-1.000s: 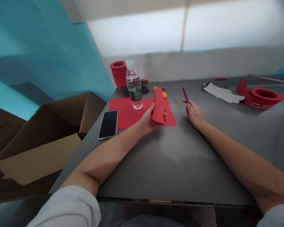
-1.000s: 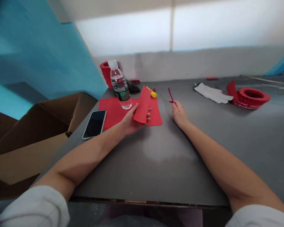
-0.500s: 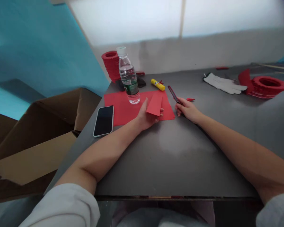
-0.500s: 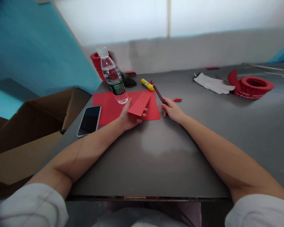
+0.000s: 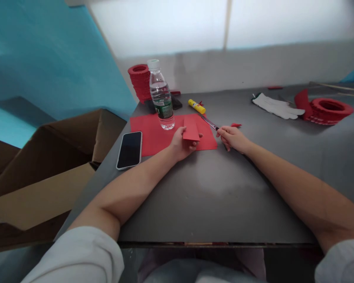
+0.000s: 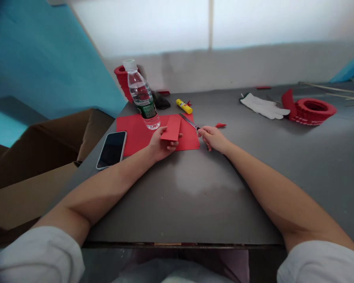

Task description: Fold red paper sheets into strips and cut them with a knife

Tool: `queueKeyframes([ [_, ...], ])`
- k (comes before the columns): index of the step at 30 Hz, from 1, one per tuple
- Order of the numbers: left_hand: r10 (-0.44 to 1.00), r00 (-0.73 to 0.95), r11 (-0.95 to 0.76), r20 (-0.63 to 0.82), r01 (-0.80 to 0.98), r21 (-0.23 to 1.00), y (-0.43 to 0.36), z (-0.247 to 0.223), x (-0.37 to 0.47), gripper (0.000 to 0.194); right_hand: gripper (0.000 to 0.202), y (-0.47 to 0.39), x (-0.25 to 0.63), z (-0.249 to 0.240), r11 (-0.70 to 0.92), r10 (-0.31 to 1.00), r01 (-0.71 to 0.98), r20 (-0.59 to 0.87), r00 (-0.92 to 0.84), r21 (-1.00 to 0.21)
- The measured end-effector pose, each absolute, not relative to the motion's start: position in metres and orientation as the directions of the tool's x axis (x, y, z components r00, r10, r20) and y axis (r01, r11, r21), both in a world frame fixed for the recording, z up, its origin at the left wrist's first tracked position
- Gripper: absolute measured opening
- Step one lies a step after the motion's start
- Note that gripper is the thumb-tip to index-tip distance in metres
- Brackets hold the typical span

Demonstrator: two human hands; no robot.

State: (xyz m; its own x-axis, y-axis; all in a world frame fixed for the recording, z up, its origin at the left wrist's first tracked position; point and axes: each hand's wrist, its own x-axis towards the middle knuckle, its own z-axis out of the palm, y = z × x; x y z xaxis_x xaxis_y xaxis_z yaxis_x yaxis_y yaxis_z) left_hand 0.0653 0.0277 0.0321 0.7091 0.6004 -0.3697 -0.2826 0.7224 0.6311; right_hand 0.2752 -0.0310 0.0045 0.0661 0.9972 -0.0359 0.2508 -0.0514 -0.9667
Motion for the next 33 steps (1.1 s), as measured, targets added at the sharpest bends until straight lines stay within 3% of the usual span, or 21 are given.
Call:
queueKeyframes([
  [9,0.541,0.777,0.75,-0.323,-0.271,0.603,0.029,0.033,0.062,0.047,0.029,-0.032,0.277,0.005,-0.078,0.996,0.242,-0.067,0.054,-0.967],
  [22,0.632,0.695,0.7,-0.342,-0.323,0.637,0.025,0.036,0.065,0.055,0.038,-0.032,0.28,0.002,-0.073,0.996,0.178,-0.063,0.06,-0.981],
  [29,0.611,0.771,0.685,-0.177,-0.404,0.605,0.011,0.064,0.058,0.063,0.046,-0.034,0.278,0.002,-0.042,0.994,0.107,-0.031,0.102,-0.993],
  [33,0.621,0.776,0.694,-0.115,-0.475,0.541,-0.007,0.088,0.053,0.061,0.043,-0.035,0.279,0.029,0.086,0.981,0.07,0.097,0.17,-0.994],
])
